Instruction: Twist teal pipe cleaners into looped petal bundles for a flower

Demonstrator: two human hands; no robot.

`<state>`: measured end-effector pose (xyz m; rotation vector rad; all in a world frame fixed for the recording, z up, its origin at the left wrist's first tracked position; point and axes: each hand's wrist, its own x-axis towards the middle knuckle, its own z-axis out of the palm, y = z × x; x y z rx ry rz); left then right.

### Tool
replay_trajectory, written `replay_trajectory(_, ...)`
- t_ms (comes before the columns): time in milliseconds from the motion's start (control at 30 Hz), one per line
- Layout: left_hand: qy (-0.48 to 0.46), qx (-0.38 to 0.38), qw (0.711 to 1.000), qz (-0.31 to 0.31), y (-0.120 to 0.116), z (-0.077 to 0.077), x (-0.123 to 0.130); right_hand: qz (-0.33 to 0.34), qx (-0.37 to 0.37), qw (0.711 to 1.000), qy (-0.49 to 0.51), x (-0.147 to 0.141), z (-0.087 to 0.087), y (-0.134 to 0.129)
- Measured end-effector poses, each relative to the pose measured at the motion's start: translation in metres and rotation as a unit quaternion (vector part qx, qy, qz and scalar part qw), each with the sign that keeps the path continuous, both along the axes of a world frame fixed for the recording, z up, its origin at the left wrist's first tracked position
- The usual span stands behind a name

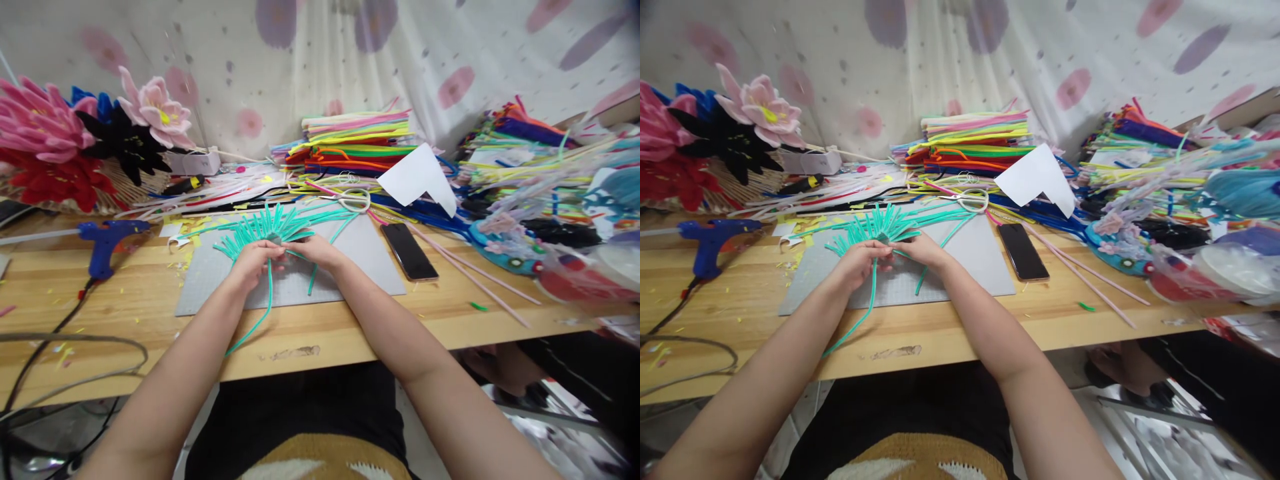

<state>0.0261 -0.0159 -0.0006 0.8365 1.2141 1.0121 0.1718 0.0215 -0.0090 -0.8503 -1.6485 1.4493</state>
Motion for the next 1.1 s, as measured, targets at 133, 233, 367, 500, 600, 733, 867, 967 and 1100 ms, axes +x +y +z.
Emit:
replay_trajectory(133,-0.028,-0.003,1.000,0.005,0.001,0.003,-0.001,-0.005,-0.004,1.000,-0.003,-0.001,0.006,-0.002)
replay_trajectory(233,-0.017,0.027,0.999,0.016,-0.001,0.004,0.000,0.017,-0.035,0.999,-0.008,0.003,0.009,-0.004)
replay_trajectory(367,0.048,0.111,0.993,0.005,-0.002,0.003,-0.002,0.025,-0.029,0.999,0.017,0.008,0.011,-0.003)
replay_trajectory(500,0.167,0.212,0.963,0.010,0.000,-0.005,-0.005,0.007,-0.028,0.999,0.017,0.007,0.009,-0.002)
replay_trajectory(600,0.214,0.246,0.945,0.000,0.001,-0.008,-0.006,-0.003,-0.046,0.999,0.021,0.006,0.007,-0.002)
replay_trajectory(733,0.236,0.255,0.938,0.010,0.000,-0.008,-0.004,-0.012,-0.099,0.994,0.041,0.005,0.003,-0.001)
replay_trajectory(867,0.173,0.239,0.955,0.037,-0.002,-0.008,0.002,-0.007,-0.124,0.990,0.071,0.004,-0.002,0.002)
replay_trajectory(967,0.113,0.212,0.969,0.053,-0.003,-0.007,0.006,-0.004,-0.141,0.986,0.094,0.003,-0.003,0.002)
replay_trajectory(1100,0.072,0.193,0.977,0.056,-0.003,-0.008,0.008,-0.009,-0.160,0.981,0.107,0.002,-0.002,0.000)
